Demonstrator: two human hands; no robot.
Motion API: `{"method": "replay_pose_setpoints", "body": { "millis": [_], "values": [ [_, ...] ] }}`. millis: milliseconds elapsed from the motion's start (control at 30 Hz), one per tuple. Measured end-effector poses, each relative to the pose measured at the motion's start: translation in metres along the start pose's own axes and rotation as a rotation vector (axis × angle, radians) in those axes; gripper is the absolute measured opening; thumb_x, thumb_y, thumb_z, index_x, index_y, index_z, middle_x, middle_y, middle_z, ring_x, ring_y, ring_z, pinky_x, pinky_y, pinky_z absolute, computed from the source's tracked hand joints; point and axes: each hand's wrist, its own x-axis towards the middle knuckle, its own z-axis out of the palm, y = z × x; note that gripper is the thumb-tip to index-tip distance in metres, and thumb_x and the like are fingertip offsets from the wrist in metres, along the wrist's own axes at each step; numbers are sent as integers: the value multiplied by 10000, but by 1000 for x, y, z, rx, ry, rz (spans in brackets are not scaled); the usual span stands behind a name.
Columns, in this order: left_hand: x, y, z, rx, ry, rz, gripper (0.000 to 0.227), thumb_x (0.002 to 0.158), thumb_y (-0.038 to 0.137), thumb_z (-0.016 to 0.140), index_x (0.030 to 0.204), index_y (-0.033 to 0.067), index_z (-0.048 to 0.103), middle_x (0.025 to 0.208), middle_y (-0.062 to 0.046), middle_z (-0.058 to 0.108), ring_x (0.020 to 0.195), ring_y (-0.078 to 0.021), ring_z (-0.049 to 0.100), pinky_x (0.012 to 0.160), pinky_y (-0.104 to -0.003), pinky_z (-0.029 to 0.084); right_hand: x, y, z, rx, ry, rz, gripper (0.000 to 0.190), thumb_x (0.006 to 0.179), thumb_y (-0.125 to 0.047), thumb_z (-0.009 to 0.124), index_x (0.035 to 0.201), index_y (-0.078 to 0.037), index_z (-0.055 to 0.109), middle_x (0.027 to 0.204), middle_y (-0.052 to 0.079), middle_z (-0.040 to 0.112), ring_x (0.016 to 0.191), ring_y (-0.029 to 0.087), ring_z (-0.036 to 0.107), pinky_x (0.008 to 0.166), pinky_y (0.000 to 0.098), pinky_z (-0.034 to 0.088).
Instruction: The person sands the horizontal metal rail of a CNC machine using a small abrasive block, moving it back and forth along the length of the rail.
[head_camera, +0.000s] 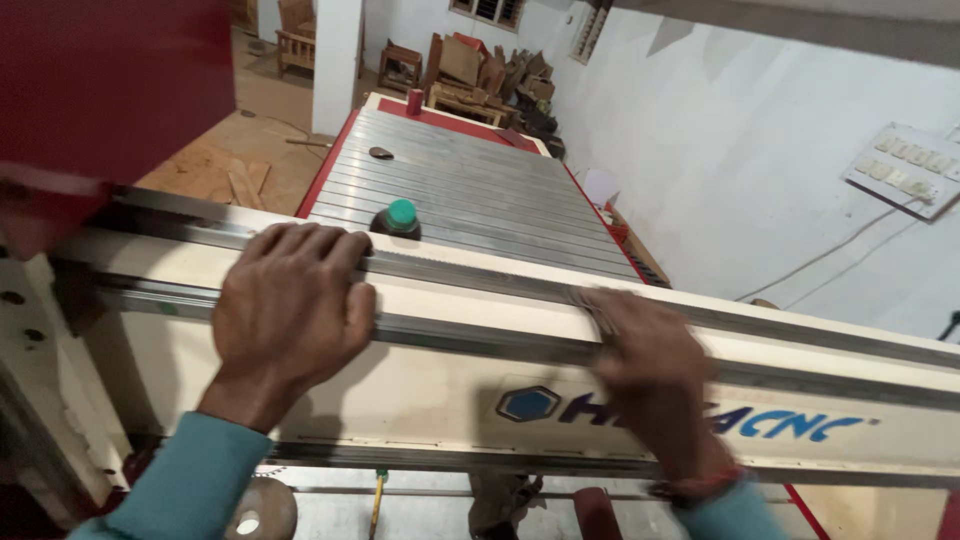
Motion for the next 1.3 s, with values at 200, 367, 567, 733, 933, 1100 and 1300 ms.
{"method": "replay_pose_setpoints", "body": {
  "millis": [200, 367, 567, 733, 933, 1100, 1300],
  "values": [
    [0, 4, -2, -42, -9, -43, 316, 798, 274, 563, 980, 80, 734, 935, -109, 747, 968, -270, 701, 1025, -422, 496, 6, 3, 20, -201, -19, 55, 430, 761, -134, 660, 1182, -67, 711, 1079, 144, 740, 924, 370, 693, 796, 483, 555],
    [-1, 2, -7, -41, 77, 18, 370, 785, 271, 555, 1028, 63, 741, 998, -111, 757, 1005, -281, 703, 1006, -424, 494, 50, -88, 74, 67, -59, -61, 527, 636, -104, 660, 1152, 0, 671, 1094, 196, 705, 1016, 412, 658, 863, 501, 519],
    [-2, 1, -2, -33, 110, 51, 366, 813, 253, 547, 1056, 67, 747, 1022, -119, 760, 1020, -279, 710, 1013, -429, 493, 4, -4, 30, -39, -18, -39, 529, 735, -32, 660, 1259, -88, 709, 1085, 131, 722, 921, 309, 683, 810, 452, 553],
    [-1, 5, 1, 3, 35, -12, 346, 782, 253, 558, 1005, 67, 746, 971, -124, 756, 972, -276, 708, 1009, -417, 499, -12, 40, 7, -242, -25, 217, 410, 783, -28, 664, 1178, -97, 749, 1130, 119, 751, 945, 343, 689, 790, 477, 558],
    [-1, 6, -8, -42, 83, 26, 329, 804, 258, 562, 1003, 62, 736, 993, -112, 756, 1007, -282, 705, 1006, -422, 499, 34, -84, 83, 102, 170, -161, 496, 720, -31, 686, 1215, -29, 646, 1212, 169, 692, 1115, 406, 672, 949, 481, 528],
    [-2, 5, -13, -54, 91, 71, 375, 808, 254, 565, 1081, 68, 743, 1066, -121, 758, 1047, -287, 702, 1022, -434, 483, 32, -64, 63, 79, -83, -2, 549, 682, -52, 690, 1230, -87, 669, 1210, 147, 703, 1065, 375, 673, 913, 480, 521],
    [2, 6, -1, -1, 21, -3, 382, 799, 251, 559, 1079, 76, 750, 1029, -132, 758, 991, -271, 704, 1035, -433, 479, -15, 52, -5, -198, -85, 328, 323, 863, -90, 631, 1162, -126, 747, 1096, 100, 749, 934, 352, 685, 788, 476, 546]
  ]
}}
